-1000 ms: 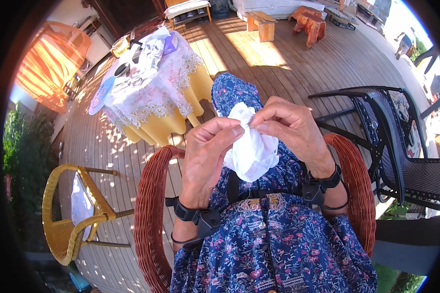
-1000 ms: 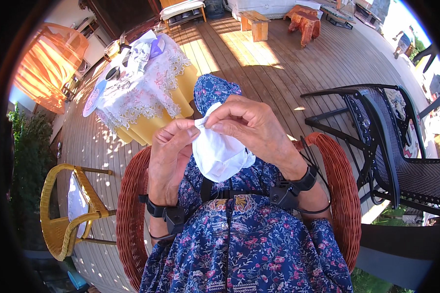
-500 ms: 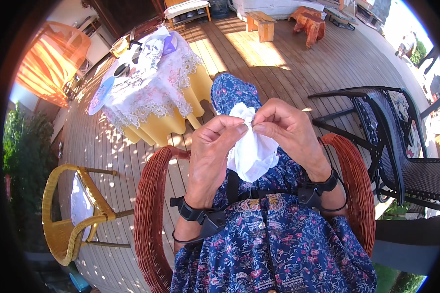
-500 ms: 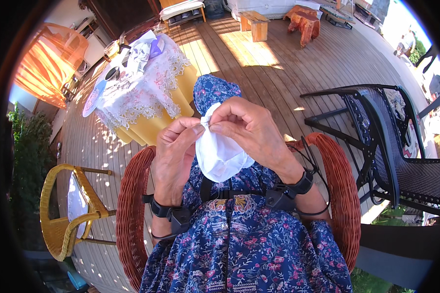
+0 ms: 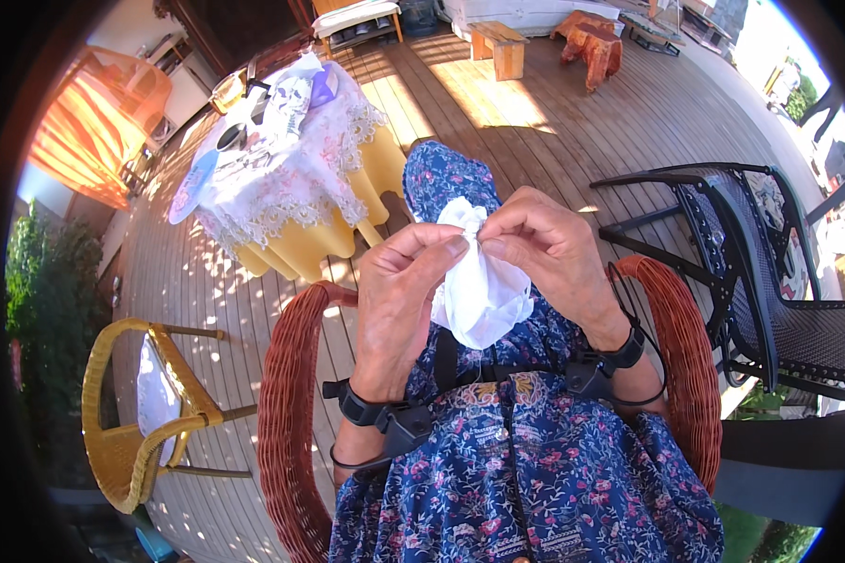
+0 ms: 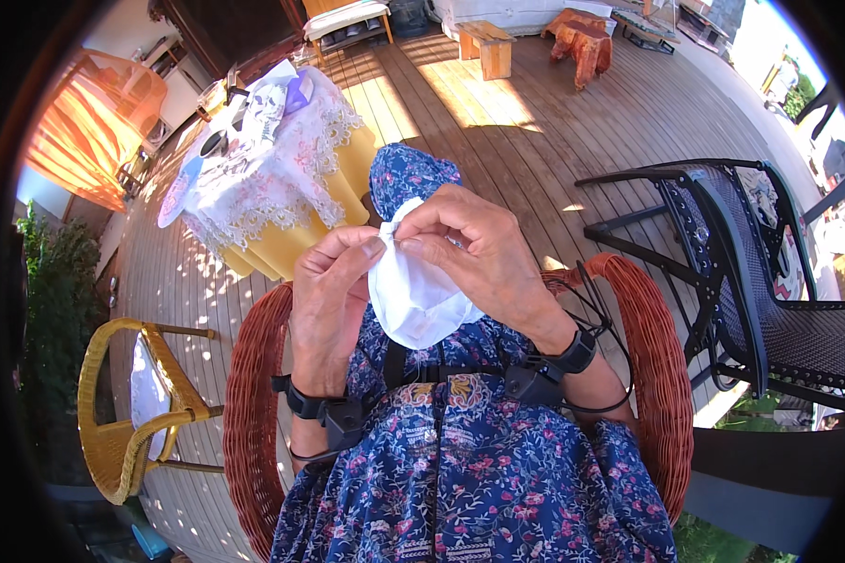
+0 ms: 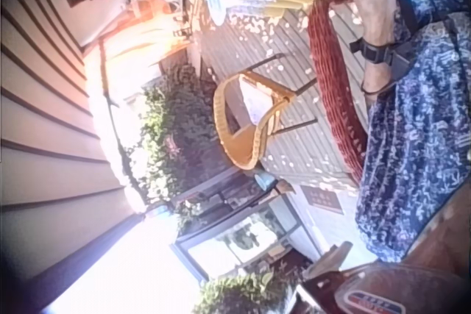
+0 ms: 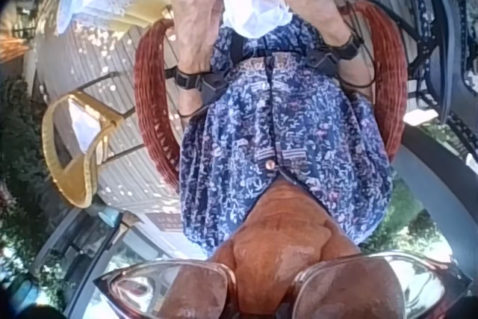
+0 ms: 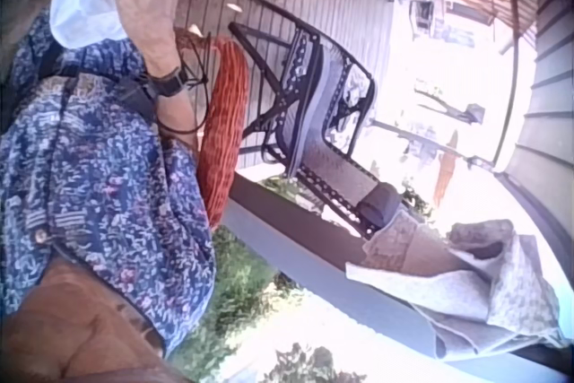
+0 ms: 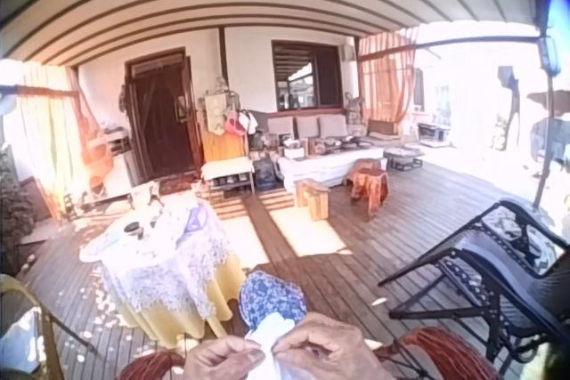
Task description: Sewing or mending a white garment by hand with a needle and thread.
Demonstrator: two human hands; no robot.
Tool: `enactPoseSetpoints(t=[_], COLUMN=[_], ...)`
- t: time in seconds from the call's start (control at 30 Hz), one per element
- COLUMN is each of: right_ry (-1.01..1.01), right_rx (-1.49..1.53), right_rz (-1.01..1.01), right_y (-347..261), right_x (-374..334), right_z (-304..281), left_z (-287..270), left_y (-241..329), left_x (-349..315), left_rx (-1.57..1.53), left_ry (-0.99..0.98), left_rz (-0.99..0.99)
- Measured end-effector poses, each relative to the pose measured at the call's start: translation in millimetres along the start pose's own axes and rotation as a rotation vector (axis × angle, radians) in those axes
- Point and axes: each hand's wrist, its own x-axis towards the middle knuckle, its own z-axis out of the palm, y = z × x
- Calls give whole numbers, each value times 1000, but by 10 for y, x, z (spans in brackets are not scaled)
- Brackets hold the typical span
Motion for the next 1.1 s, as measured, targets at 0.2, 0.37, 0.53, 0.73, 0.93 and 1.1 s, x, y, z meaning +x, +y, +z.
enactPoseSetpoints(t=[0.2, 0.37, 0.53, 0.73, 0.93, 1.1], right_ry=[-33, -60, -78, -71, -94, -76], right_rx=[-26, -43, -23, -53, -161, -13], right_rz=[-2, -6, -3, -90, -91, -19], right_y=[-6, 16, 54, -11, -43, -54], right_x=[5, 1, 4, 35, 47, 33], right_z=[-41, -68, -78, -106, -136, -88], left_z=[-27, -77, -66, -84, -104, -85], left_y=[-1, -14, -11, -13, -30, -28], left_x=[4, 21, 15, 15, 29, 6], left_rx=[9, -21, -54, -36, -24, -50], left_ry=[8, 1, 0, -19, -42, -44], left_rz=[-26, -35, -21, -37, -40, -63])
